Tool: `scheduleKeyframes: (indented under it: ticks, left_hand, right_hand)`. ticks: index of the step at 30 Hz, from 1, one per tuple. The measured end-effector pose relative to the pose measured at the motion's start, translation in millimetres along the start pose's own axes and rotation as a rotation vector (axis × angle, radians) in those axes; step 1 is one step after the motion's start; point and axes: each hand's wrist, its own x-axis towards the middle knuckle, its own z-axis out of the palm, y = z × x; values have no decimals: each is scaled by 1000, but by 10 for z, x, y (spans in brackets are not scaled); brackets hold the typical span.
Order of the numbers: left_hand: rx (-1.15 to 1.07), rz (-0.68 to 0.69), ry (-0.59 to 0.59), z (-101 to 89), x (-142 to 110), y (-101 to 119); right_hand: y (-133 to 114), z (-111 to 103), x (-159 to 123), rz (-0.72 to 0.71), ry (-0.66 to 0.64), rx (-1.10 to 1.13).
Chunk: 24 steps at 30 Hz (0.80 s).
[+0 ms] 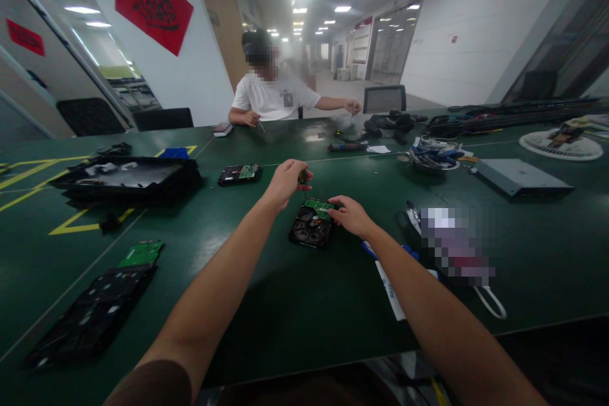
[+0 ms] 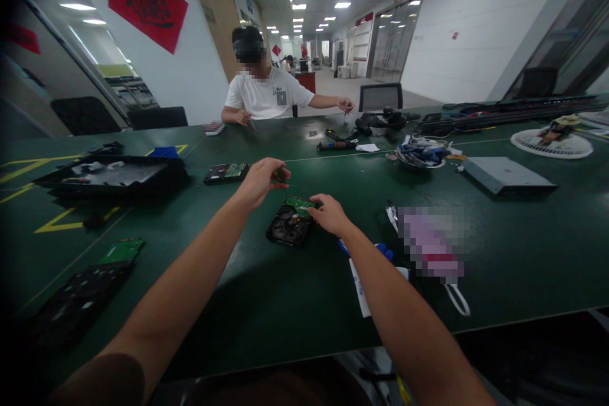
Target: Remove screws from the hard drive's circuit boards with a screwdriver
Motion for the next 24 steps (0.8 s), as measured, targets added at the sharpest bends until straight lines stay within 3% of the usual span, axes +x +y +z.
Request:
scheduleKeyframes:
  ticks: [3, 10, 14, 18, 24]
  left_hand:
    - [-76, -1, -12, -4, 10, -25]
    - [122, 102, 32, -8, 6, -33]
    - [23, 22, -15, 3, 2, -20]
    - [-88, -46, 14, -1, 27, -41]
    - [80, 63, 27, -15, 44, -69]
  right_hand:
    - [12, 2, 4, -11, 4, 0]
    - [47, 17, 29, 6, 2, 7]
    - [62, 19, 35, -8, 3, 2]
    - [64, 16, 32, -12, 4, -10]
    - [49, 15, 32, -11, 8, -24]
